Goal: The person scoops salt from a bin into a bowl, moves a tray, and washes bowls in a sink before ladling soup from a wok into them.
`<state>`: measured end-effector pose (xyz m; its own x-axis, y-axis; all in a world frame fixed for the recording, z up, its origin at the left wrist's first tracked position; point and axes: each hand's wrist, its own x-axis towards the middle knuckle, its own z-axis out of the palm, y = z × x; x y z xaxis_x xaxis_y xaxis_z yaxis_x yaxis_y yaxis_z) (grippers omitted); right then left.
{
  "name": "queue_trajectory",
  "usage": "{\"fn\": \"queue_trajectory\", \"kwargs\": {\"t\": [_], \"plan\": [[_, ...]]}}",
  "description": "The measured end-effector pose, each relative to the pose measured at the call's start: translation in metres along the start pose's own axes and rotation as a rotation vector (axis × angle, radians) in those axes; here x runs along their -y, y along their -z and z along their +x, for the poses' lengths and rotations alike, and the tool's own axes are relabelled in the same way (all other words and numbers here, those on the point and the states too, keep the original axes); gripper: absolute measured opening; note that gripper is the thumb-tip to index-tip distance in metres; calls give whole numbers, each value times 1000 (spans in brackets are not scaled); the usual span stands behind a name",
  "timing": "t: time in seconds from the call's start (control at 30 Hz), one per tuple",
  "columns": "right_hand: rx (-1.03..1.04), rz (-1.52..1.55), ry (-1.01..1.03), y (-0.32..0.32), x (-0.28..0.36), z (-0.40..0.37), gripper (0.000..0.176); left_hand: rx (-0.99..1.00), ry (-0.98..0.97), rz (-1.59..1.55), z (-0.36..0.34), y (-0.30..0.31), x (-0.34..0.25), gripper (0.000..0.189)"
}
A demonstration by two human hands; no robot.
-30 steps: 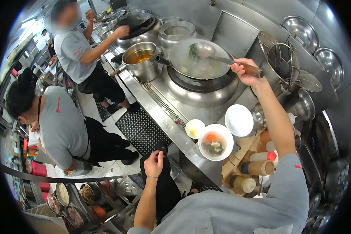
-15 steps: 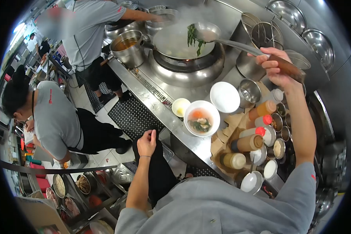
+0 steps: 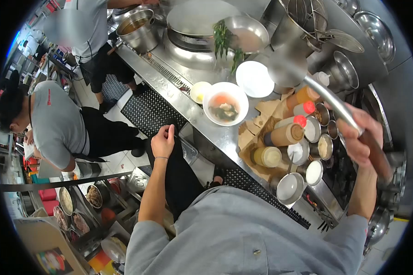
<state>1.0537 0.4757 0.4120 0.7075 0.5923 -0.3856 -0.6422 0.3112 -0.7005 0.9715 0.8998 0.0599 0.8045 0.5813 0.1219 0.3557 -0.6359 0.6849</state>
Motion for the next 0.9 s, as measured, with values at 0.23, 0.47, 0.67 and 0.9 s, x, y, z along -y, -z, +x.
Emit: {"fn": "queue_trajectory", "kwargs": {"t": [0.23, 0.47, 0.67, 0.9], "plan": [[-150, -160, -59, 17, -47, -38, 55, 29, 27, 40, -7, -2, 1, 33], [-181, -195, -177, 34, -80, -28, 57, 24, -2, 12, -15, -2, -4, 32], [-226, -360, -241, 33, -91, -10, 57, 25, 18, -7, -18, 2, -4, 31], [-281, -524, -252, 28, -97, -1, 55, 20, 47, 2, -16, 4, 4, 32]]}}
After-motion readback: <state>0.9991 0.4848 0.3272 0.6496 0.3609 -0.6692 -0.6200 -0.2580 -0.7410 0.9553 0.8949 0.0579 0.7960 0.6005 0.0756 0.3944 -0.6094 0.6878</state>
